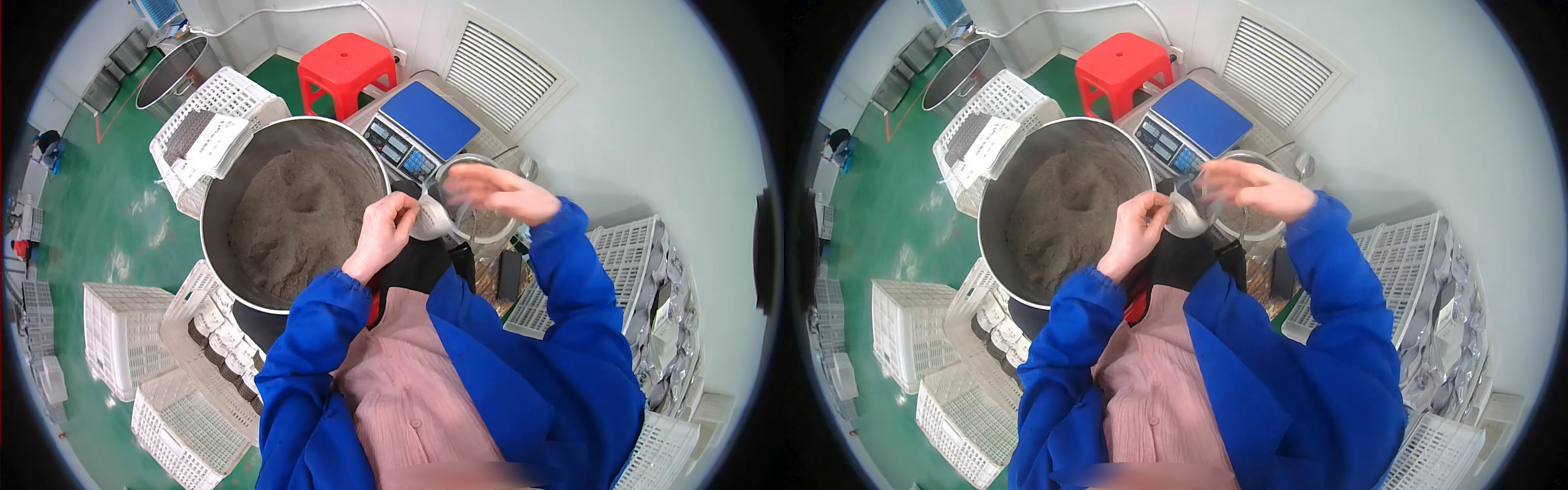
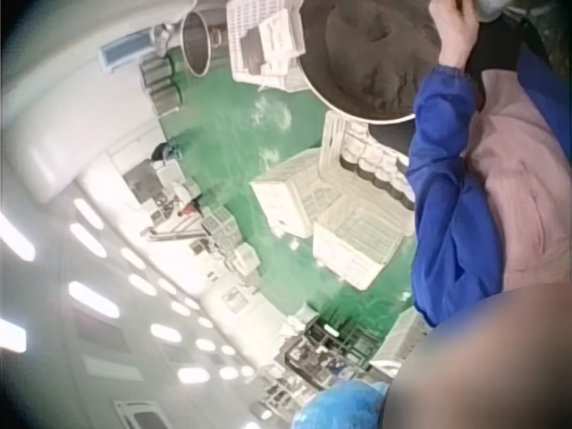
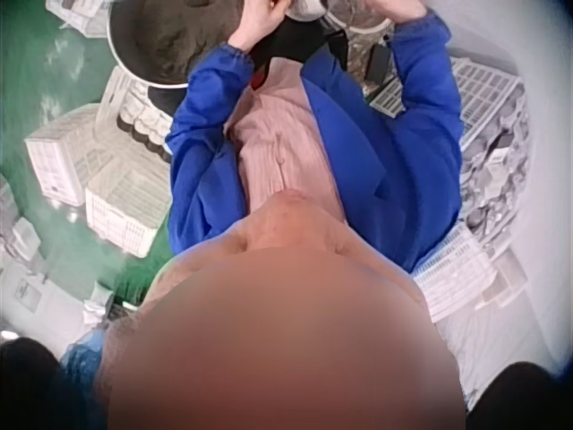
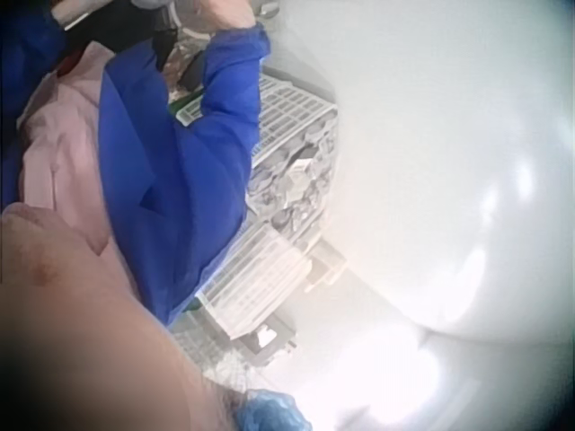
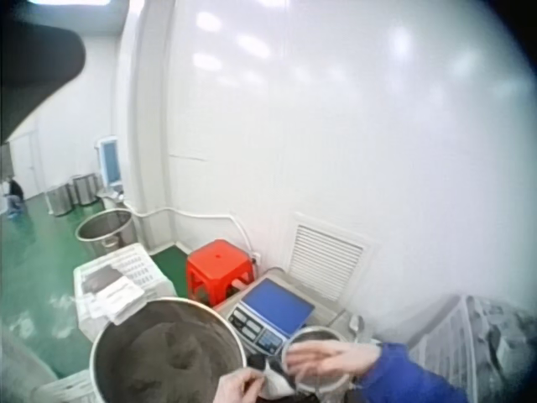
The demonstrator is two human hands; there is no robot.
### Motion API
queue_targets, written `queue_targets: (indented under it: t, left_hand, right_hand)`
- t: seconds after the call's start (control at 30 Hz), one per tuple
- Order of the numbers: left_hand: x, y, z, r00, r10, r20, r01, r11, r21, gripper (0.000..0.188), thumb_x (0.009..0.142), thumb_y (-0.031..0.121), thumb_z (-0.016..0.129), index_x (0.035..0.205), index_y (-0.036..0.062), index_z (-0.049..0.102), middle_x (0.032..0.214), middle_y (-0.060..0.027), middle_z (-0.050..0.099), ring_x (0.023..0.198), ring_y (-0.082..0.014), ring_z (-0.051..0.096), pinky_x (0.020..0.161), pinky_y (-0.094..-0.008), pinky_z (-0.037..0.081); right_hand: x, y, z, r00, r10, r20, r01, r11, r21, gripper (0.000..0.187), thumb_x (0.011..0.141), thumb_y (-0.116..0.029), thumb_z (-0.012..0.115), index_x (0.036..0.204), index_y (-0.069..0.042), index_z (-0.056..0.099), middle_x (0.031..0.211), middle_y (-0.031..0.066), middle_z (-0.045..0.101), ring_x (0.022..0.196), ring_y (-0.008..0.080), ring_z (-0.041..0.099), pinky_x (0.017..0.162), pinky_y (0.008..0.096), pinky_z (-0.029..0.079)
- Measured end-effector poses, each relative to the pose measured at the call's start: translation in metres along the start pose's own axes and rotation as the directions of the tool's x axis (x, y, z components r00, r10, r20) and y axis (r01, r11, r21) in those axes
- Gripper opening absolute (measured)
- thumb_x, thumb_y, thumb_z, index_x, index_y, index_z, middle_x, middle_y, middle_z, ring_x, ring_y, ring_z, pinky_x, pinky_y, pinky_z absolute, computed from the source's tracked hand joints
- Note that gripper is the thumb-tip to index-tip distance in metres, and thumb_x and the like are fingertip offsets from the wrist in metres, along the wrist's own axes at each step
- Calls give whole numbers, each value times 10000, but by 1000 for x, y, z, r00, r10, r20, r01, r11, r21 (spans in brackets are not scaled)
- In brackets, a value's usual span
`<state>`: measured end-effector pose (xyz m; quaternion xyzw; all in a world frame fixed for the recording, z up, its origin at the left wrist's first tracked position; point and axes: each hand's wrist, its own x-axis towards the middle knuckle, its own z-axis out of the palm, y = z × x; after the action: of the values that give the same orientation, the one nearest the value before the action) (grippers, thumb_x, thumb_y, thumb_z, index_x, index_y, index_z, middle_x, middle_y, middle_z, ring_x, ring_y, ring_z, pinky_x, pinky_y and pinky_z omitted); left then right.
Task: Packaging gray powder into small bags and weighing them.
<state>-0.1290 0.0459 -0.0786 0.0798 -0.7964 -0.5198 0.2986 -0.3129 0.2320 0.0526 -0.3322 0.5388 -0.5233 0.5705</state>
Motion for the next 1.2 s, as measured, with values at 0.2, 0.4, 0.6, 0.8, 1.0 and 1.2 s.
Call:
queue_targets:
  t: [0.2,0.4,0.6,0.8,1.0,1.2]
  left_hand:
    - [-2,14,-1,1000,4,13,-4,1000,7,35,898,-3,681,928,-19,676,753,-118,677,650,-198,669,610,-319,512]
    - [-5,11,-1,1000,15,-9,-15,1000,-4,40,870,-4,692,904,-3,672,770,-136,659,627,-257,650,587,-350,510]
    - [-14,37,-26,991,94,91,-90,995,-43,87,856,-39,697,940,-15,695,885,-131,708,727,-249,692,632,-318,543]
    - [-8,42,-36,940,-81,331,64,996,61,179,843,17,765,1004,-38,710,1115,-119,715,715,-147,654,667,-292,536]
    - [-11,30,-35,939,168,301,-236,950,206,144,817,23,762,950,3,709,976,-98,702,713,-238,669,655,-330,544]
    - [-15,27,-35,859,436,269,-512,716,475,284,698,31,747,975,49,686,950,-66,688,787,-221,675,692,-352,555]
  right_hand:
    - [-9,-4,-42,940,-319,-123,144,696,-703,687,899,-214,622,1528,-29,419,1462,144,534,1268,270,562,1090,402,438]
    - [0,41,-2,982,-189,27,104,410,-906,389,837,-119,692,1196,22,639,1158,205,671,1095,376,640,929,428,512]
    - [-11,23,11,954,-289,75,187,383,-905,147,840,-75,704,944,28,707,920,189,695,863,401,670,743,444,531]
    - [3,34,11,966,-206,156,213,293,-932,247,847,-151,721,1024,21,699,972,199,697,907,400,670,757,468,536]
    - [-3,59,10,933,-321,164,251,253,-934,263,839,-60,685,1095,3,685,1096,173,711,984,356,682,825,439,538]
    - [-14,65,10,845,-492,209,116,-214,-970,345,759,-78,702,1103,-56,694,1213,48,705,987,223,671,828,390,522]
